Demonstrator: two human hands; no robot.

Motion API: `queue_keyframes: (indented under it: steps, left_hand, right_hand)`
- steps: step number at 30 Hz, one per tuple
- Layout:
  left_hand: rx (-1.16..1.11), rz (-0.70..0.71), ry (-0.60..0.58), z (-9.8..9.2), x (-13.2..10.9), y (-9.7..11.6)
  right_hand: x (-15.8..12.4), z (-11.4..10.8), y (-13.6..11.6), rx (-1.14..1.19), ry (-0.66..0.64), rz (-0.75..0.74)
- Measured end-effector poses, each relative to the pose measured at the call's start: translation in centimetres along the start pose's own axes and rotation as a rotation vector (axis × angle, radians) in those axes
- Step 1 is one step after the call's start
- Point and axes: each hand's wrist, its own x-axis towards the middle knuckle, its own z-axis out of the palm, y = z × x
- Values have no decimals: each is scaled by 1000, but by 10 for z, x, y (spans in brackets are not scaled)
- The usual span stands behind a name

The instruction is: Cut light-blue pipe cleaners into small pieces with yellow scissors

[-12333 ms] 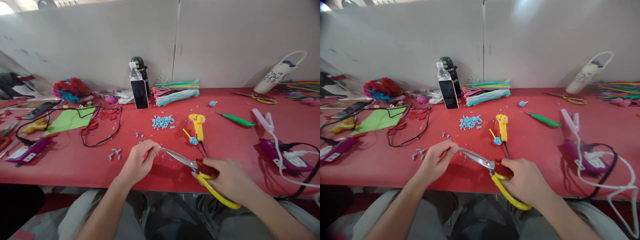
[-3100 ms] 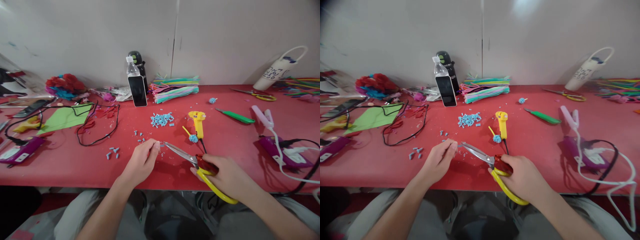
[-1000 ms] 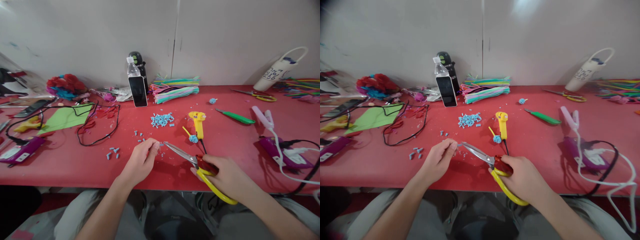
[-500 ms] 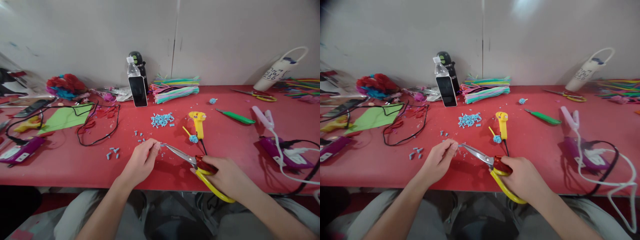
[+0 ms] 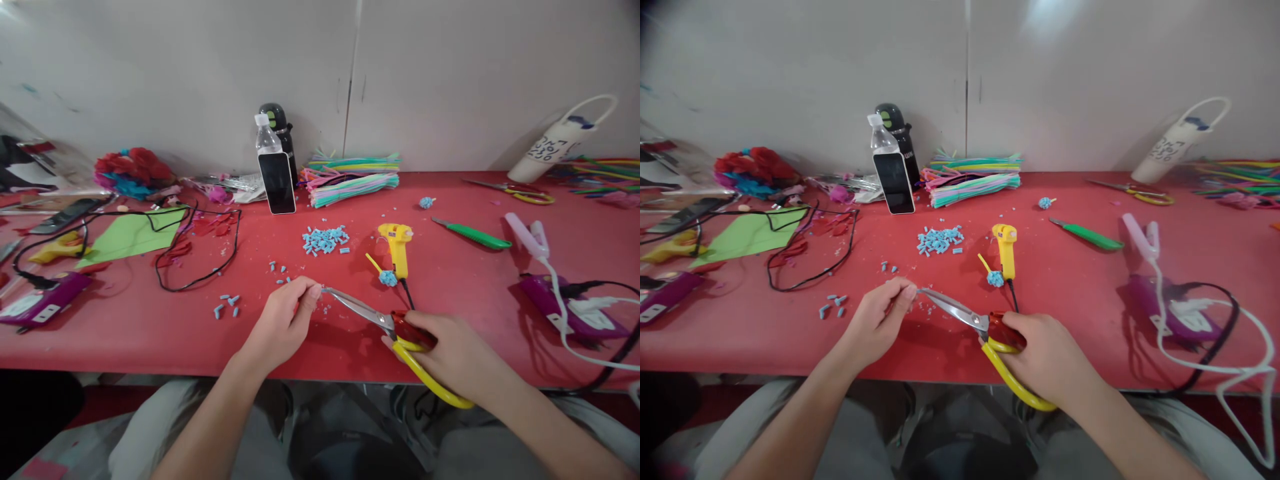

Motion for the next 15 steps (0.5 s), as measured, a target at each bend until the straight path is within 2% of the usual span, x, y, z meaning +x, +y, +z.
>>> queue_keyframes:
  steps: [15]
  left_hand:
    - [12,12,-11,-2,1,0]
  right_hand:
    - [-1,-2,-1,21,6,-6]
